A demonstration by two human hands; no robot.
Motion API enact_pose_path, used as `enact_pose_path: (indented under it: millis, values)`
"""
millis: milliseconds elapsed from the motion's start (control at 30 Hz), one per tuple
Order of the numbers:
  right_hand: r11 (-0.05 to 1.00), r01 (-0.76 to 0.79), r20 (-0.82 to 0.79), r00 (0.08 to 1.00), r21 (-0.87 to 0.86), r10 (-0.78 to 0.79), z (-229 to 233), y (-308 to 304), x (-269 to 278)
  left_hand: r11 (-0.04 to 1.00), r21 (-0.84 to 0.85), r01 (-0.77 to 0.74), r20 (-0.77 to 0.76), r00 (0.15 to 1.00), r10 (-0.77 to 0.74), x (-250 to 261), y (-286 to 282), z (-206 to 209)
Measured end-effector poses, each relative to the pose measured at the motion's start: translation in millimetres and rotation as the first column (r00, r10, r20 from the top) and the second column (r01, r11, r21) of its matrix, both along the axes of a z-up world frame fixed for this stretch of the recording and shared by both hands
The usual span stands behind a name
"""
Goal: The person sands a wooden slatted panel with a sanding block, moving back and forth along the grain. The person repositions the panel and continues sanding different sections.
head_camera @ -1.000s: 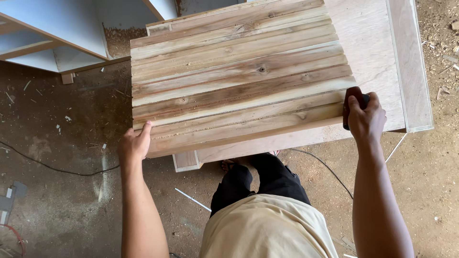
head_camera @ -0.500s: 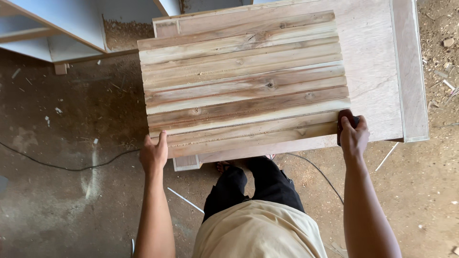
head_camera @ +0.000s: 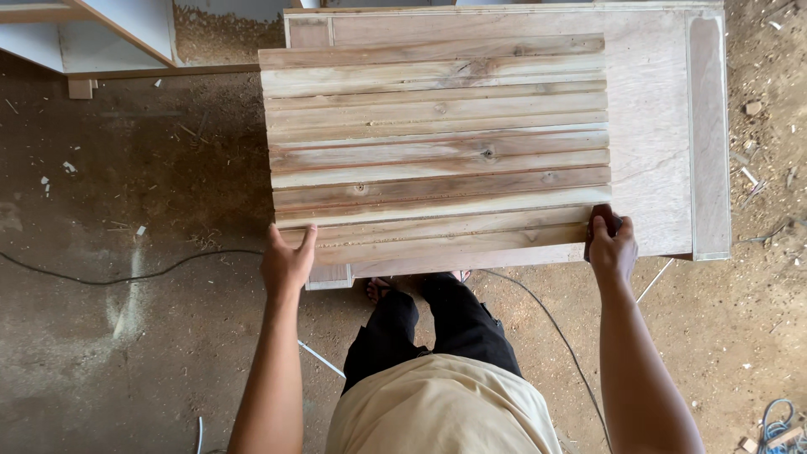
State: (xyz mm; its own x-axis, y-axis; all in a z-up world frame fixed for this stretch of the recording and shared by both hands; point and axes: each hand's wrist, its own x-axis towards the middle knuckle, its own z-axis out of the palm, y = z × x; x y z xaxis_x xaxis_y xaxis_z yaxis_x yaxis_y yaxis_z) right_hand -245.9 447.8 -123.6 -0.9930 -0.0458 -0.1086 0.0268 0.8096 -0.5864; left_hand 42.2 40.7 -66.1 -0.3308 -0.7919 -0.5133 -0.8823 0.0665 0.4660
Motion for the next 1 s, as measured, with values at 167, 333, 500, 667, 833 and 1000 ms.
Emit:
enact_pose_path:
  millis: [167, 333, 500, 667, 833, 1000]
  values:
    - [0.987, -0.157, -0.348, 0.925, 0.019, 0.154, 11, -53, 27, 0.791, -0.586, 0.178, -0.129, 0.943, -0.307, -6, 24, -38]
    - [0.794, -0.606, -0.361, 0.751, -0.044, 0.553, 7, -128, 84, 0.634, -0.518, 0.574, -0.245, 0.611, -0.753, -42, 62, -26]
    - [0.705, -0.708, -0.325, 0.657, 0.044, 0.68, -7, -152, 109, 0.494, -0.576, 0.651, -0.099, 0.544, -0.833, -51, 65, -55]
    - [0.699, -0.709, -0.29, 0.652, 0.092, 0.7, -12, -154, 116, 0.45, -0.612, 0.651, -0.056, 0.531, -0.845, -54, 64, -68]
    - [0.707, -0.686, -0.252, 0.663, 0.175, 0.705, -16, -158, 120, 0.447, -0.57, 0.689, -0.001, 0.544, -0.839, -59, 66, -84]
    - [0.724, -0.66, -0.263, 0.676, 0.198, 0.688, -15, -164, 125, 0.465, -0.544, 0.699, -0.026, 0.54, -0.841, -62, 63, -76]
